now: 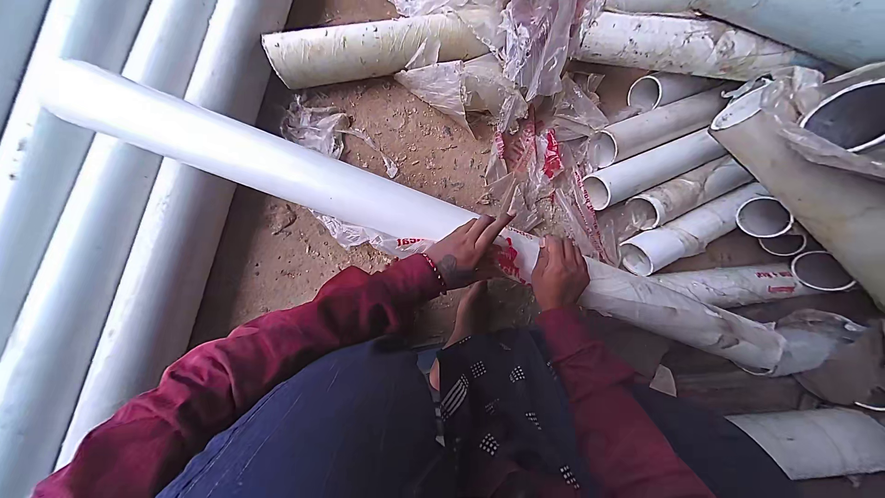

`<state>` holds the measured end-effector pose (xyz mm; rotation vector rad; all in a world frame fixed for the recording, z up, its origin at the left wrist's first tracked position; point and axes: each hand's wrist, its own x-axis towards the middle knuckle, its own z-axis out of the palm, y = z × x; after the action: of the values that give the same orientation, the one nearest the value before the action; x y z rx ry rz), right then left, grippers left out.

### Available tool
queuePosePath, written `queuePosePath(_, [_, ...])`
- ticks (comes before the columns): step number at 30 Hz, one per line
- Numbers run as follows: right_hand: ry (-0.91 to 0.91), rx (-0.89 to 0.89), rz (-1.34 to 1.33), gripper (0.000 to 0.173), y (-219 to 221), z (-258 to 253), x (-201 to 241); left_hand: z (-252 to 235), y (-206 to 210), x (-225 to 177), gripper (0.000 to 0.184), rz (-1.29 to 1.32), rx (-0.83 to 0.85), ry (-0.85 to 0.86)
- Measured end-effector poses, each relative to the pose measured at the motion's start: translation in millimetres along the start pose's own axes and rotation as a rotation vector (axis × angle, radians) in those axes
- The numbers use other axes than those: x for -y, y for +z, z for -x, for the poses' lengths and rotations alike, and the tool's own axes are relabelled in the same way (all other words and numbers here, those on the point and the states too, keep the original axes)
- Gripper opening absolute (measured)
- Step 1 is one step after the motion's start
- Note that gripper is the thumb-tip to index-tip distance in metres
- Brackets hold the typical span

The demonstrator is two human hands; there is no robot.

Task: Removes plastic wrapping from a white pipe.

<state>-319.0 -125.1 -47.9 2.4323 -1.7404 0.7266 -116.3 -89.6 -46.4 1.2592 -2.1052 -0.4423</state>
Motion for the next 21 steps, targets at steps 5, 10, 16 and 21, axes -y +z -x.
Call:
queuePosePath(5, [-0.05, -0.163, 0.055, 0.031, 20.2, 1.6, -5.5, -18.5, -14.3, -24.4, 0.023, -0.16, 0.243, -0.179])
queuePosePath(10, [0.02, -0.088, 0.081, 0.029, 22.1, -33.6, -10.5, -13.1, -12.7, -8.9, 0.01, -0.218, 0.041, 0.069])
queuePosePath(16, [0.084, 0.044, 0.075, 0.03, 24.6, -74.3, -11.7, 27.5, -23.1, 1.1, 0.017, -0.07, 0.073, 0.233])
queuePosePath(21, [0.066, 0.103, 0.047, 0.029, 26.4, -80.9, -10.8, 58.2, -32.7, 9.5, 0.026, -0.034, 0.055, 0.405])
